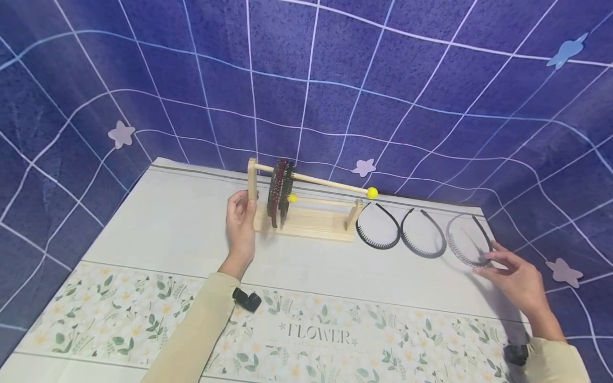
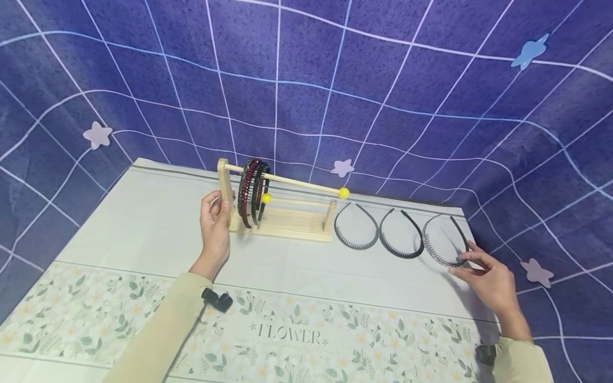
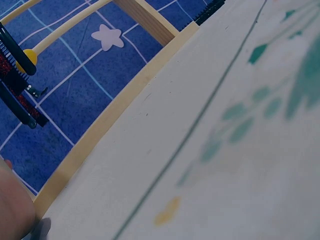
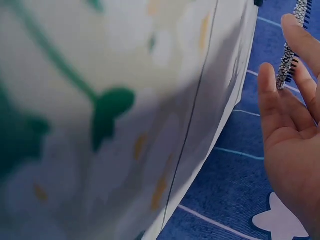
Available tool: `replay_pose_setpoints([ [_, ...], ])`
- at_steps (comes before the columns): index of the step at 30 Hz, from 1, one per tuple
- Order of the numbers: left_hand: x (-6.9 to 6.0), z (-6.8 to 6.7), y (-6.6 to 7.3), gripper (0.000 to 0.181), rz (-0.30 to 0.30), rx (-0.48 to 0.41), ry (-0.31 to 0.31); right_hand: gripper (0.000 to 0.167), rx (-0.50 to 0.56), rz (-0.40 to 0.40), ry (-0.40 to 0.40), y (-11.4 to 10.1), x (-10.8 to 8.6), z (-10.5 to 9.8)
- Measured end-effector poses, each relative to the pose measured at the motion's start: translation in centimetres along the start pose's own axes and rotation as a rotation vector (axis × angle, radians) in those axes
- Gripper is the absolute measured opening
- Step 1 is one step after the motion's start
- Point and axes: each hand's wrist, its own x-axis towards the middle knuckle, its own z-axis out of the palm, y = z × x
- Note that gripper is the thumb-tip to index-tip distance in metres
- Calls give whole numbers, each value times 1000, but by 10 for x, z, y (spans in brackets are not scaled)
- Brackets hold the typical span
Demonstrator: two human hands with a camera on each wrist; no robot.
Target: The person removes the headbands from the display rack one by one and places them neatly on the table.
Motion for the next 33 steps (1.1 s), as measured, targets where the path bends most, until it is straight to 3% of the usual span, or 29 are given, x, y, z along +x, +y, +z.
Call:
replay_pose_setpoints([
  [4, 0, 0, 0, 27, 1, 1, -1, 44, -59, -27, -2, 5, 3, -2],
  [11, -1, 0, 1, 27, -10, 8, 1, 44, -255, -72, 28, 14, 7, -8],
  [19, -1, 1, 2, 28, -2, 0, -2, 51, -426, -26, 5, 23, 7, -17],
  [28, -1, 0, 0, 27, -7, 12, 1, 51, -431, -3, -71, 20, 12, -16],
  [33, 0, 0, 0, 28, -6, 18, 0, 47, -440, -39, -103, 20, 16, -16],
])
